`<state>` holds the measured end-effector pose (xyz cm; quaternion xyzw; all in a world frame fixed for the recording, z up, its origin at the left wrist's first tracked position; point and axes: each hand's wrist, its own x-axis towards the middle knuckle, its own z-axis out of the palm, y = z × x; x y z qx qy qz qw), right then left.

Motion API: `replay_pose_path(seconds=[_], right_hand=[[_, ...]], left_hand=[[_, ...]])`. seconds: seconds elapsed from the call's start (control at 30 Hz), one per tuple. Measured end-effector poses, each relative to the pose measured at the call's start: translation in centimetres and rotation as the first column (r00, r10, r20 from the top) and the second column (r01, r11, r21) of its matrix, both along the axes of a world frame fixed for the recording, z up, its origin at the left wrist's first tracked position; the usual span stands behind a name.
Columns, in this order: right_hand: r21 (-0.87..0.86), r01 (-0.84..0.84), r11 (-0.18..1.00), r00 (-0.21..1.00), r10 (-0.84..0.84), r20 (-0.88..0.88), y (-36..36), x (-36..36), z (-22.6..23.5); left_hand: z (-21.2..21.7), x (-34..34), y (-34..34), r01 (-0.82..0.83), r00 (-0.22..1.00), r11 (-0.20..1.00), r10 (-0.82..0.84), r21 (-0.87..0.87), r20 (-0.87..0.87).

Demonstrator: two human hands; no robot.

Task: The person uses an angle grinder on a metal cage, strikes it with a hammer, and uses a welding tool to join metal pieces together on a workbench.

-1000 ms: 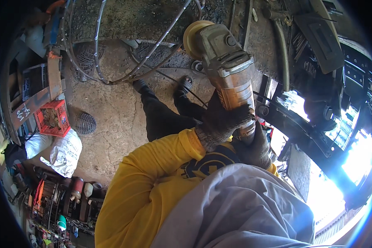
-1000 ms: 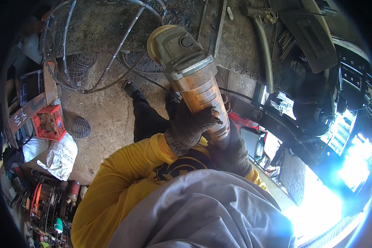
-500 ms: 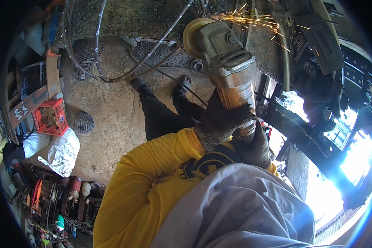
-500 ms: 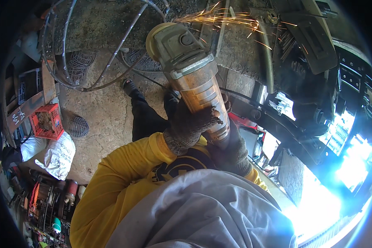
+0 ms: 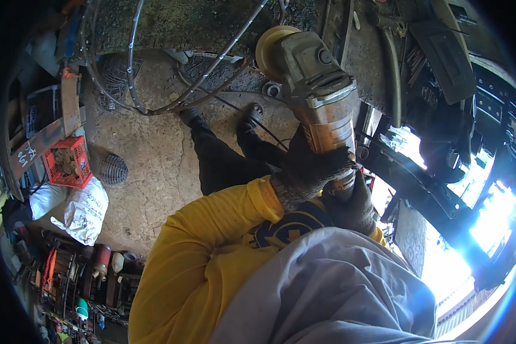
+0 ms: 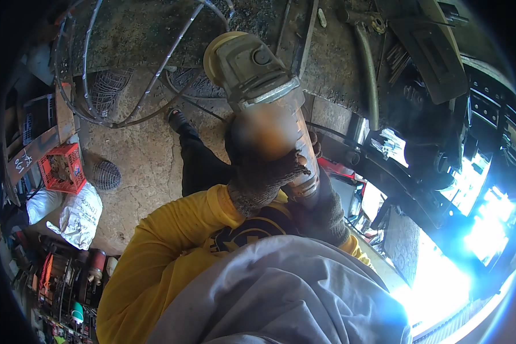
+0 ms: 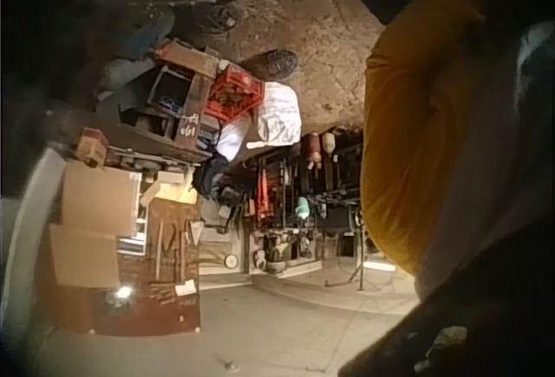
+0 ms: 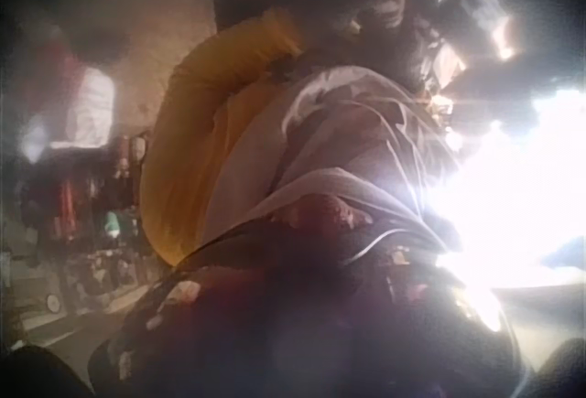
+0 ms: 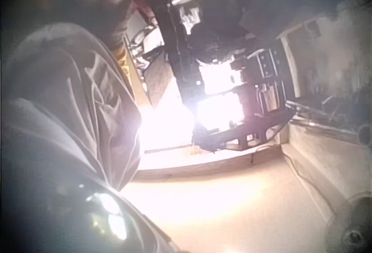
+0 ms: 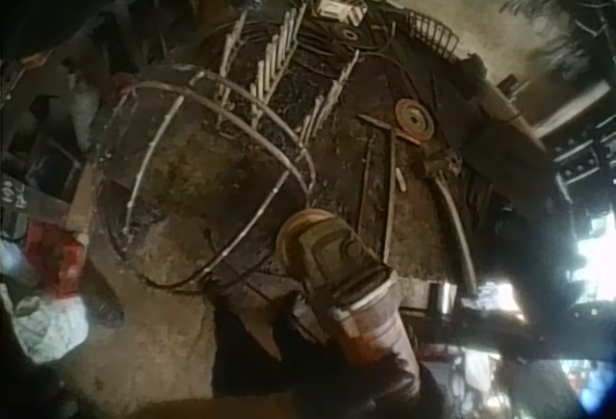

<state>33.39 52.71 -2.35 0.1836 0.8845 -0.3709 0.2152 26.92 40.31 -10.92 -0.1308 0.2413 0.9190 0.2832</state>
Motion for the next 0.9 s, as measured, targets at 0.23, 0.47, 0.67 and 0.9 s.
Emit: replay_pose_path(seconds=[0.23, 0.47, 0.67, 0.9], right_hand=[[0.054, 0.016, 0.998, 1.0, -0.016, 0.009, -0.4, -0.1, 0.3], [-0.251, 0.221, 0.942, 0.974, -0.225, 0.013, -0.7, -0.2, -0.2], [-0.027, -0.309, 0.951, 0.918, 0.291, -0.271, -0.7, -2.4, 0.0], [0.019, -0.203, 0.979, 0.959, 0.203, -0.199, 0.2, -0.1, -0.2]], left_hand=[[-0.2, 0.1, -0.1, 0.021, 1.0, 0.999, -0.02, -0.041, 0.019], [-0.4, 0.0, -0.2, 0.023, 0.999, 0.998, -0.025, 0.063, 0.033], [-0.6, 0.3, 0.3, -0.003, 1.0, 1.0, 0.003, 0.012, 0.002], [-0.4, 0.2, 0.2, 0.014, 1.0, 1.0, -0.014, -0.004, -0.013]])
